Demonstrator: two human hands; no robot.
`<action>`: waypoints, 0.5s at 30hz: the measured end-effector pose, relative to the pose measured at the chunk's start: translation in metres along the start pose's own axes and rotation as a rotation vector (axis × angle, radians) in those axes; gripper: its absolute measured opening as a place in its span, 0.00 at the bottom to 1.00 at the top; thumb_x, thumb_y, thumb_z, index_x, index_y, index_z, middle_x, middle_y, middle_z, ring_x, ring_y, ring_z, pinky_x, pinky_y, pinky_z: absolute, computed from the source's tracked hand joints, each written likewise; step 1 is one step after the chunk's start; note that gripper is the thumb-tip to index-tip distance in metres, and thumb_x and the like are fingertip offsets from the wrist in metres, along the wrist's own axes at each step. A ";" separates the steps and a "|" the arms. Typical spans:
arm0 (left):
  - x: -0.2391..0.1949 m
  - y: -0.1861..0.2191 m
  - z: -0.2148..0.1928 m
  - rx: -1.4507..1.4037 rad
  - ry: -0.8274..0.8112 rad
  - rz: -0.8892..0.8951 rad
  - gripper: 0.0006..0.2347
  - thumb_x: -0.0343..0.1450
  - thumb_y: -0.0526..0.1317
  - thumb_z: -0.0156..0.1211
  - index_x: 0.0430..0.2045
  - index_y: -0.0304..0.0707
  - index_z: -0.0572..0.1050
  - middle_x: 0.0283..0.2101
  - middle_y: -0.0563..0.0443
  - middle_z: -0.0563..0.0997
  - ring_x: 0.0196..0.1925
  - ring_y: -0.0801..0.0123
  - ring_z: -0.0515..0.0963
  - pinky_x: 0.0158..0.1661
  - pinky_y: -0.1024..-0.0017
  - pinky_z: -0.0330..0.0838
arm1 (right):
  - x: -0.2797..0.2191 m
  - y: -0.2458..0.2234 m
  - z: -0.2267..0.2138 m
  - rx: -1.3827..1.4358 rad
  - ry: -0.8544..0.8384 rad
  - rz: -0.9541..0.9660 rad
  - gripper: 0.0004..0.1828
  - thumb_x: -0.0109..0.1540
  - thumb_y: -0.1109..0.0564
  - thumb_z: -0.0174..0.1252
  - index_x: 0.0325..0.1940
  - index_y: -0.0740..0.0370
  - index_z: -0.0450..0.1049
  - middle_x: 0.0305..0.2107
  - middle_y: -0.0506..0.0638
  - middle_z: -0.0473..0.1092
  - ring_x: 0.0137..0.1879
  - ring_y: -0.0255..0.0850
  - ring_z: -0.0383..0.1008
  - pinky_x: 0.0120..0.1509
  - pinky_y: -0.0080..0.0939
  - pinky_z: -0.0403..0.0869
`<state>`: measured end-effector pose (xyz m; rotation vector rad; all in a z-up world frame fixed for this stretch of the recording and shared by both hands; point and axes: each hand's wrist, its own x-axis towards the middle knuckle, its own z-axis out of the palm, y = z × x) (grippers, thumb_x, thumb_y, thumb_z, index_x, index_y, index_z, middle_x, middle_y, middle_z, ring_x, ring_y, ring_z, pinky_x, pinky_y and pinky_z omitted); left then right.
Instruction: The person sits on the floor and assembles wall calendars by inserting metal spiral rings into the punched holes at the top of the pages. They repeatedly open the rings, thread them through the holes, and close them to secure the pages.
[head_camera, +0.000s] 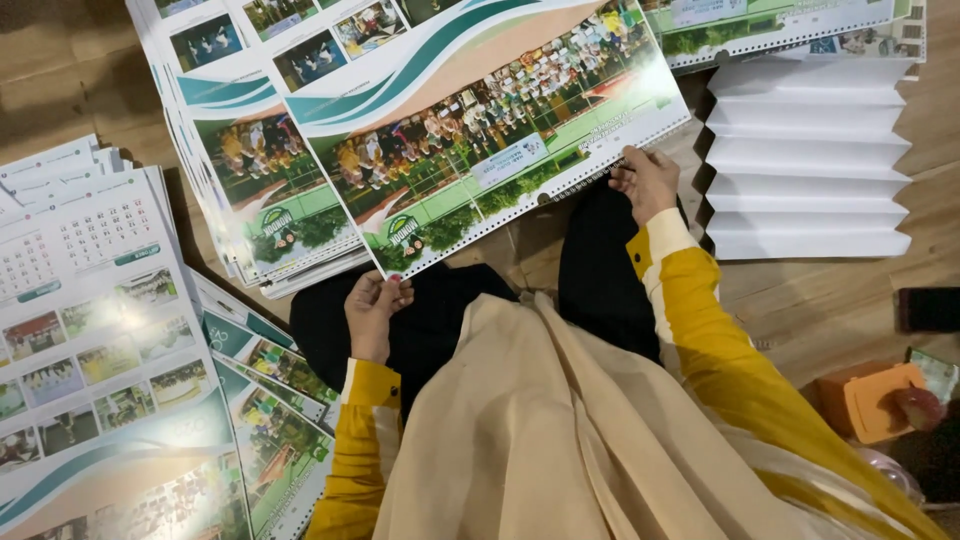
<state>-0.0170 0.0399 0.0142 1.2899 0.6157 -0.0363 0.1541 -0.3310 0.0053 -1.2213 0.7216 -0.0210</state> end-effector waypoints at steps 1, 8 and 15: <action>0.000 0.000 0.000 -0.002 -0.013 0.004 0.04 0.67 0.31 0.52 0.32 0.28 0.70 0.28 0.41 0.75 0.28 0.65 0.77 0.33 0.71 0.77 | -0.003 -0.003 0.002 0.005 0.000 0.018 0.11 0.54 0.60 0.59 0.32 0.58 0.62 0.21 0.51 0.65 0.24 0.42 0.74 0.24 0.36 0.76; -0.002 0.005 0.002 -0.017 -0.012 0.008 0.05 0.67 0.32 0.52 0.32 0.28 0.70 0.27 0.41 0.75 0.27 0.65 0.77 0.33 0.70 0.77 | -0.018 -0.016 0.006 0.072 0.002 0.051 0.14 0.52 0.62 0.61 0.32 0.58 0.60 0.20 0.50 0.65 0.23 0.41 0.73 0.24 0.34 0.75; 0.000 0.001 0.003 0.004 0.001 0.062 0.05 0.67 0.31 0.51 0.33 0.28 0.70 0.26 0.42 0.75 0.26 0.66 0.77 0.31 0.73 0.77 | -0.017 -0.026 0.003 0.162 0.006 0.140 0.12 0.55 0.58 0.57 0.32 0.59 0.59 0.21 0.47 0.62 0.24 0.39 0.71 0.24 0.32 0.72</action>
